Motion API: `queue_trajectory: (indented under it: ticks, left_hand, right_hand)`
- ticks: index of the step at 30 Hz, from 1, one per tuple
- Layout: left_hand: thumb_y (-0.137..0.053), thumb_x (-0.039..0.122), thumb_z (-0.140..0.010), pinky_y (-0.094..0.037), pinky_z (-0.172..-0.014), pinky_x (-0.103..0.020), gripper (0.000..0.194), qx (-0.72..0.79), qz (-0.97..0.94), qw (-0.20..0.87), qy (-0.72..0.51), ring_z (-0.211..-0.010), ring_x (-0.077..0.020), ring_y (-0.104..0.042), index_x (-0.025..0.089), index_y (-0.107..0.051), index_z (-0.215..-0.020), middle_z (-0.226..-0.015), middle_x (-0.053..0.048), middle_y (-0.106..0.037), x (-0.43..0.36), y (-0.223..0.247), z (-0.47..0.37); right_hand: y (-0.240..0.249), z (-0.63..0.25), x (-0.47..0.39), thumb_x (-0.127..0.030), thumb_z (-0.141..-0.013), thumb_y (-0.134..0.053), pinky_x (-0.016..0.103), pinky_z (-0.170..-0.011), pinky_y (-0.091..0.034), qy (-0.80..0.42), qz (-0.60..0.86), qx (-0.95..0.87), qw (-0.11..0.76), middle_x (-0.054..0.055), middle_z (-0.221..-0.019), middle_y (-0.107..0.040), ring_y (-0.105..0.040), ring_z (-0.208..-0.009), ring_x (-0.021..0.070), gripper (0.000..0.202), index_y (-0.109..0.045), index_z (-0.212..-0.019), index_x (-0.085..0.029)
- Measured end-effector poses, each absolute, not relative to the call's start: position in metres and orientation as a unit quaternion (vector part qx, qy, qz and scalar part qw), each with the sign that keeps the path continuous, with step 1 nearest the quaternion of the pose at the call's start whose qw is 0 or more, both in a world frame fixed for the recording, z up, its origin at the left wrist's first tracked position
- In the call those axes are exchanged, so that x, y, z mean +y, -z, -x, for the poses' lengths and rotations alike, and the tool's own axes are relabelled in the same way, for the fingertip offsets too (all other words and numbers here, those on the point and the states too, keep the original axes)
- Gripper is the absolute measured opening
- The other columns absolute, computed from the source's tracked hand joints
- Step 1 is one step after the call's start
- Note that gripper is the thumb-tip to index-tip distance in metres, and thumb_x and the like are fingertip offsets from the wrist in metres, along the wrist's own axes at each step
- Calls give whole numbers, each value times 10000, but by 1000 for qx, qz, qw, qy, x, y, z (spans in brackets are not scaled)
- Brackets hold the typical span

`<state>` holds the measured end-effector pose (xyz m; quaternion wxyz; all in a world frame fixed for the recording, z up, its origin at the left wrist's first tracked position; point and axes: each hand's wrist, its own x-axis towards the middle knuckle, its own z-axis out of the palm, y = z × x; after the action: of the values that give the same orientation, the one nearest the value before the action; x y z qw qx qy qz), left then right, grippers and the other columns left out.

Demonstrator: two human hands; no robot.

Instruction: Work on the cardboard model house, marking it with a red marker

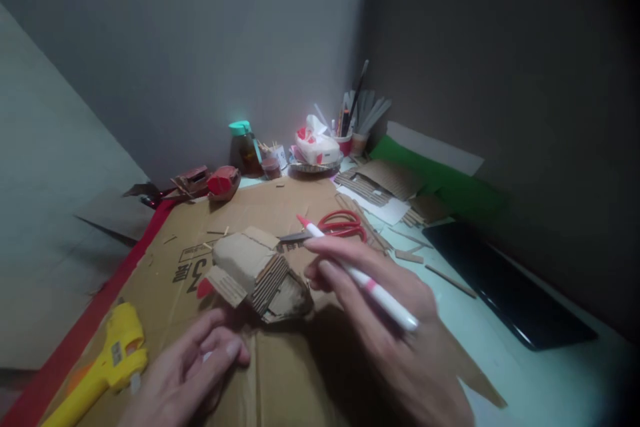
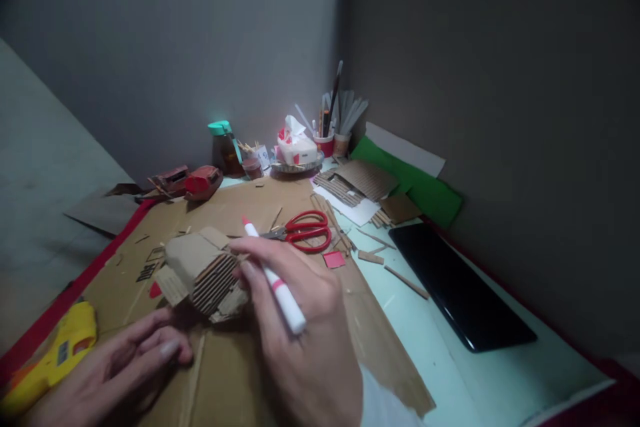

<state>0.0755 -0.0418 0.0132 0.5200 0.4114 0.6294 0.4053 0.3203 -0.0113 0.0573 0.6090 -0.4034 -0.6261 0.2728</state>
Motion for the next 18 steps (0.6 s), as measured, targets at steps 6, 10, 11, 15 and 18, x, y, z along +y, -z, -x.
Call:
queue_trajectory:
  ticks: [6,10,11,15,18]
  left_hand:
    - [-961,599,-725,-139,-495,-180,533,577,-393,593,-401,-508,-24,-214,162,-728,-921,-711,-2,-625,-35,-28,-89]
    - [-1041,546,-631,-149,-464,-170,539,536,-330,639,-442,-523,-38,-152,177,-757,-902,-627,75,-465,-31,-25,-91]
    - [-1056,529,-613,-177,-462,-168,554,532,-320,642,-450,-528,-45,-165,182,-764,-932,-628,86,-432,-30,-23,-91]
    - [-1037,460,-683,-294,-513,-160,512,526,-294,631,-489,-584,-71,-284,211,-782,-1051,-791,29,-545,-26,-15,-90]
    - [-1020,413,-725,-364,-562,-168,453,519,-273,620,-521,-641,-101,-344,240,-799,-1080,-849,21,-534,-23,-11,-92]
  right_hand:
    - [-58,-299,20,-175,-874,-831,399,-986,-602,-239,407,-727,498,102,-1211,-788,-735,-1105,248,459,-686,-1310,-152]
    - [-57,-287,22,-280,-810,-894,512,-1049,-565,-290,404,-742,449,173,-1291,-723,-671,-1191,319,719,-584,-1433,-95]
    - [-58,-285,23,-267,-810,-879,521,-1048,-561,-294,403,-744,445,176,-1282,-714,-660,-1187,322,709,-581,-1429,-91]
    - [-61,-279,30,-166,-847,-736,523,-1051,-549,-283,394,-748,453,159,-1252,-689,-632,-1174,309,586,-576,-1409,-115]
    - [-62,-275,40,-159,-855,-695,535,-1072,-528,-273,396,-745,463,157,-1255,-678,-623,-1174,310,555,-568,-1394,-127]
